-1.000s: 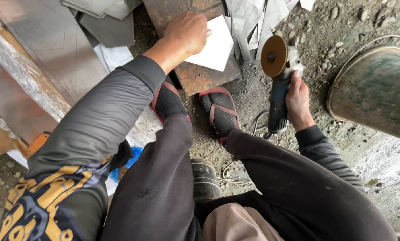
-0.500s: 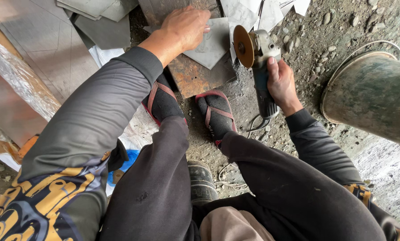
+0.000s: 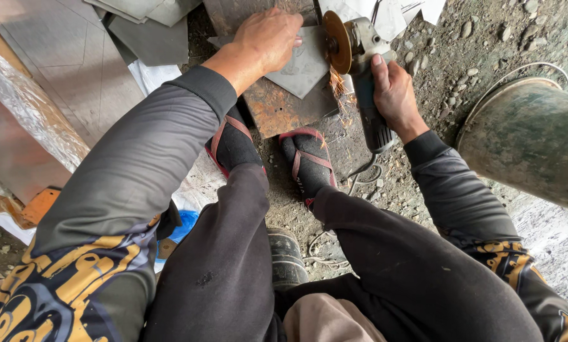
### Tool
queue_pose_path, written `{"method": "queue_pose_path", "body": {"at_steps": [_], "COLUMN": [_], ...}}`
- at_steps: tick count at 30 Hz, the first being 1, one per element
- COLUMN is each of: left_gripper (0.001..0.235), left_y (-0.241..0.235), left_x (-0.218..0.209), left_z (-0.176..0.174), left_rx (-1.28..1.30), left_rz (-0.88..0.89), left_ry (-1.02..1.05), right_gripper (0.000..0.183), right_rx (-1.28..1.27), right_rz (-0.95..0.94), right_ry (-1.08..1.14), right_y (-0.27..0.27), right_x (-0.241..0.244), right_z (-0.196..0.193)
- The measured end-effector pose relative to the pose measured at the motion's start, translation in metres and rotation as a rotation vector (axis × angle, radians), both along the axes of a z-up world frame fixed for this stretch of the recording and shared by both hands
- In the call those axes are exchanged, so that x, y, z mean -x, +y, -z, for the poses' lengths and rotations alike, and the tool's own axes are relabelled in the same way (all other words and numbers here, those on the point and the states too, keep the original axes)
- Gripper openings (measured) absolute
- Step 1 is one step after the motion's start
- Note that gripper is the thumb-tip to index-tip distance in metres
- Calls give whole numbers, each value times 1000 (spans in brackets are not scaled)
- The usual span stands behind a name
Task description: The person sits on the ground and uses an angle grinder to cut several metal sheets. The person adjusts the grinder, positions the sheets, and cuts them along marked lines, producing sparks.
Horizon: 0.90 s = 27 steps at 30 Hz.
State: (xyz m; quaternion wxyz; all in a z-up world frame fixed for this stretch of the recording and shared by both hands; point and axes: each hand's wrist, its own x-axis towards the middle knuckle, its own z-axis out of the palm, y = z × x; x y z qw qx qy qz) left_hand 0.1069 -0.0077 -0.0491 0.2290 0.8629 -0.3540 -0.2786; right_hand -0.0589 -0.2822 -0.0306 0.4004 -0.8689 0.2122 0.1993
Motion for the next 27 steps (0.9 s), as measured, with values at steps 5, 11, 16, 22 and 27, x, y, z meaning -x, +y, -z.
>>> {"method": "queue_pose_path", "body": {"at_steps": [5, 11, 16, 22, 27], "left_gripper": [18, 20, 23, 24, 20], "left_y": [3, -2, -5, 28, 43], "left_x": [2, 1, -1, -10, 19], "left_z": [1, -1, -9, -24, -23], "left_rx": [58, 54, 69, 392, 684], "left_rz": [-9, 64, 67, -356, -1144], "left_ry": [-54, -56, -52, 83, 881], "right_gripper": [89, 88, 89, 78, 75], "right_rx": [-26, -197, -98, -322, -302], "right_rz": [35, 75, 33, 276, 320], "right_ry": [9, 23, 64, 68, 44], "right_y": [2, 4, -2, -15, -22], "right_x": [-1, 1, 11, 38, 50], "right_z": [-6, -18, -16, -24, -32]}}
